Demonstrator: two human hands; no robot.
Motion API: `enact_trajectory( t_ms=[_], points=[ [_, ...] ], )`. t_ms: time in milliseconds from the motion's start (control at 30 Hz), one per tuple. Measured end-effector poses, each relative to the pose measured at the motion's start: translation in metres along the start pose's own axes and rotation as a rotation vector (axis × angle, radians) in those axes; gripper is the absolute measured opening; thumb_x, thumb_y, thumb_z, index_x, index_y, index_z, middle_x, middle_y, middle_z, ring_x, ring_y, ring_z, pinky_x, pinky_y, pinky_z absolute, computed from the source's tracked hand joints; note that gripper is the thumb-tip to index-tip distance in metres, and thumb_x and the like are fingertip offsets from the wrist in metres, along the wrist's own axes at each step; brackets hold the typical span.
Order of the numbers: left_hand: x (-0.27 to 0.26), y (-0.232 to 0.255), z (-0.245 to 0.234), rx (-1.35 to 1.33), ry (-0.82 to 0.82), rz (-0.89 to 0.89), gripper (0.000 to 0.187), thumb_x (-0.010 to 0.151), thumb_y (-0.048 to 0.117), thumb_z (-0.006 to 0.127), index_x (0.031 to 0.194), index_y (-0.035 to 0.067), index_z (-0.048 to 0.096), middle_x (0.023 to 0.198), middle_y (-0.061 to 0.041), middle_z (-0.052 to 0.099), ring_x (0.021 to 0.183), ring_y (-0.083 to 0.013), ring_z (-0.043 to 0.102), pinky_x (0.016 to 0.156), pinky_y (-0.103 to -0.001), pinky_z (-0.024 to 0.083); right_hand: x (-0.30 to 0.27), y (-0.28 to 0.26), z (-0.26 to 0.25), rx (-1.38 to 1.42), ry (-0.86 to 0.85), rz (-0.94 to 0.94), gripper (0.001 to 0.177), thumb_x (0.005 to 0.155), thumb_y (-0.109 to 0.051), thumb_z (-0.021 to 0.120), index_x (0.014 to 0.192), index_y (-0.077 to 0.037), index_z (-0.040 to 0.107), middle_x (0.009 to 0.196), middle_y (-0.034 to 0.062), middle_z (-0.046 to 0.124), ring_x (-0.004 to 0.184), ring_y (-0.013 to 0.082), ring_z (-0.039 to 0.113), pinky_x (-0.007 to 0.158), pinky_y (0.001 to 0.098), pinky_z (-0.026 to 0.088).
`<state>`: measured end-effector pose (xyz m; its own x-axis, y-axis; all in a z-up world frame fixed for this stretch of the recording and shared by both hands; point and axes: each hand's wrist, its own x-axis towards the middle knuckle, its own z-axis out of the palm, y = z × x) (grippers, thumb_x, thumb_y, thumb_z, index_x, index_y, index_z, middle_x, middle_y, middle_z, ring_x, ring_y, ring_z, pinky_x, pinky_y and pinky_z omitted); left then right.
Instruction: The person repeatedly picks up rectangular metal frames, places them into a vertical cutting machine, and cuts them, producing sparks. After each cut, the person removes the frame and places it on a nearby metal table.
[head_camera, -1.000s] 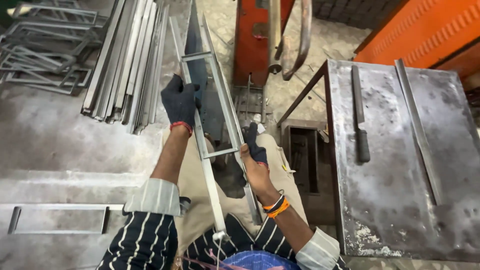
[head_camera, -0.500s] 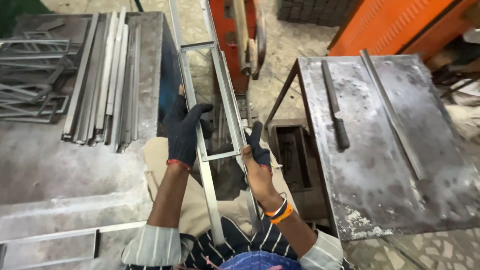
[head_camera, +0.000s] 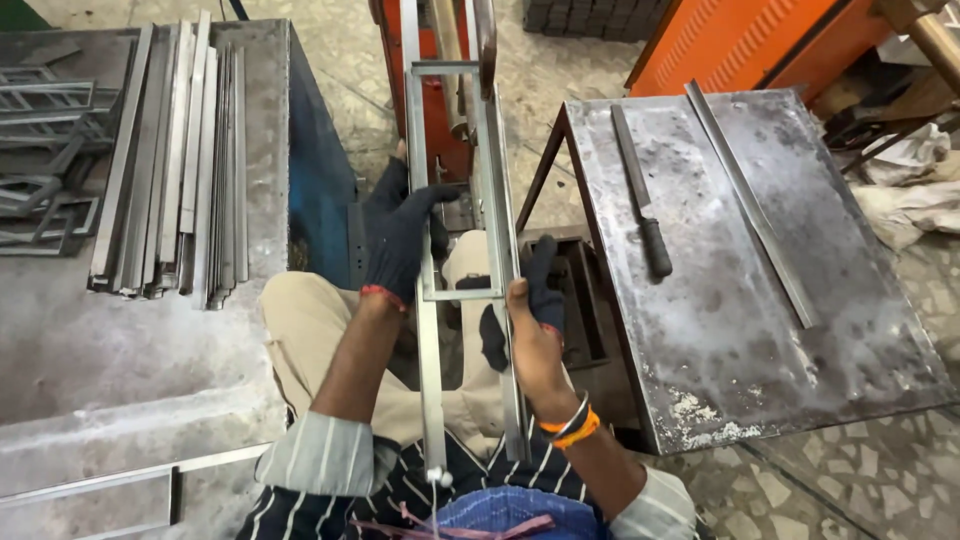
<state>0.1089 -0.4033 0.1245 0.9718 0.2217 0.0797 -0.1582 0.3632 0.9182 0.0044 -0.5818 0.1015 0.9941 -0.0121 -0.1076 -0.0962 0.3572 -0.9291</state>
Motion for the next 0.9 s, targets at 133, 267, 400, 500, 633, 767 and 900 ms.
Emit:
enact_trajectory(
  t_ms=[133,267,400,500,633,767,900],
  points=[
    [0.003,0.038,0.022,0.081,0.037,-0.048,0.058,0.089,0.003,0.067,0.146,0.004,0.059,0.083,-0.011,0.072,0.045,-0.0126,0.058,0.039,-0.029,0.047,0.016,-0.018,0.007,-0.293,0.111,0.247,0.048,0.103,-0.053,0.052,0.100,-0.008,0.070,0.066,-0.0058,0.050,0.055,0.0017,0.046,0.048,0.0235,0.039],
    [0.008,0.033,0.024,0.024,0.060,-0.064,0.066,0.087,0.002,0.063,0.151,0.010,0.050,0.089,-0.009,0.076,0.042,-0.0129,0.057,0.037,-0.030,0.047,0.022,-0.015,0.002,-0.148,0.044,0.209,0.043,0.099,-0.053,0.055,0.095,-0.011,0.064,0.062,-0.0058,0.048,0.049,0.0047,0.044,0.044,0.0253,0.037],
    [0.013,0.008,0.015,0.035,0.042,0.009,0.071,0.089,0.001,0.062,0.157,0.012,0.044,0.090,-0.011,0.075,0.047,-0.0111,0.058,0.042,-0.029,0.048,0.024,-0.003,-0.012,-0.099,-0.060,0.179,0.045,0.101,-0.055,0.052,0.088,-0.012,0.060,0.058,-0.0052,0.046,0.045,0.0054,0.041,0.041,0.0253,0.034],
    [0.015,-0.002,0.013,0.066,0.071,0.008,0.069,0.094,0.001,0.062,0.160,0.011,0.047,0.093,-0.011,0.075,0.052,-0.0098,0.058,0.045,-0.028,0.049,0.027,0.013,-0.026,-0.073,-0.043,0.225,0.049,0.106,-0.053,0.052,0.089,-0.008,0.060,0.064,-0.0061,0.047,0.051,0.0049,0.042,0.044,0.0242,0.035],
    [0.009,0.015,0.023,0.030,0.114,-0.090,0.065,0.094,0.004,0.058,0.157,0.012,0.047,0.088,-0.010,0.074,0.044,-0.0104,0.054,0.038,-0.028,0.045,0.028,0.020,-0.033,-0.195,0.027,0.204,0.046,0.102,-0.049,0.053,0.099,-0.006,0.068,0.082,-0.0088,0.053,0.071,0.0019,0.047,0.060,0.0221,0.045],
    [0.010,0.013,0.022,0.064,0.105,-0.064,0.072,0.092,0.002,0.060,0.160,0.015,0.040,0.090,-0.010,0.075,0.047,-0.0102,0.058,0.040,-0.027,0.048,0.029,0.030,-0.042,-0.154,-0.007,0.209,0.048,0.103,-0.048,0.051,0.109,-0.004,0.070,0.098,-0.0077,0.057,0.088,0.0021,0.050,0.079,0.0213,0.048],
    [0.012,0.000,0.016,0.041,0.084,-0.052,0.073,0.092,0.000,0.061,0.160,0.016,0.039,0.092,-0.011,0.076,0.048,-0.0109,0.059,0.042,-0.028,0.049,0.027,0.029,-0.041,-0.096,0.028,0.281,0.051,0.104,-0.047,0.053,0.113,-0.001,0.072,0.101,-0.0065,0.058,0.091,0.0026,0.050,0.081,0.0223,0.047]
  ],
)
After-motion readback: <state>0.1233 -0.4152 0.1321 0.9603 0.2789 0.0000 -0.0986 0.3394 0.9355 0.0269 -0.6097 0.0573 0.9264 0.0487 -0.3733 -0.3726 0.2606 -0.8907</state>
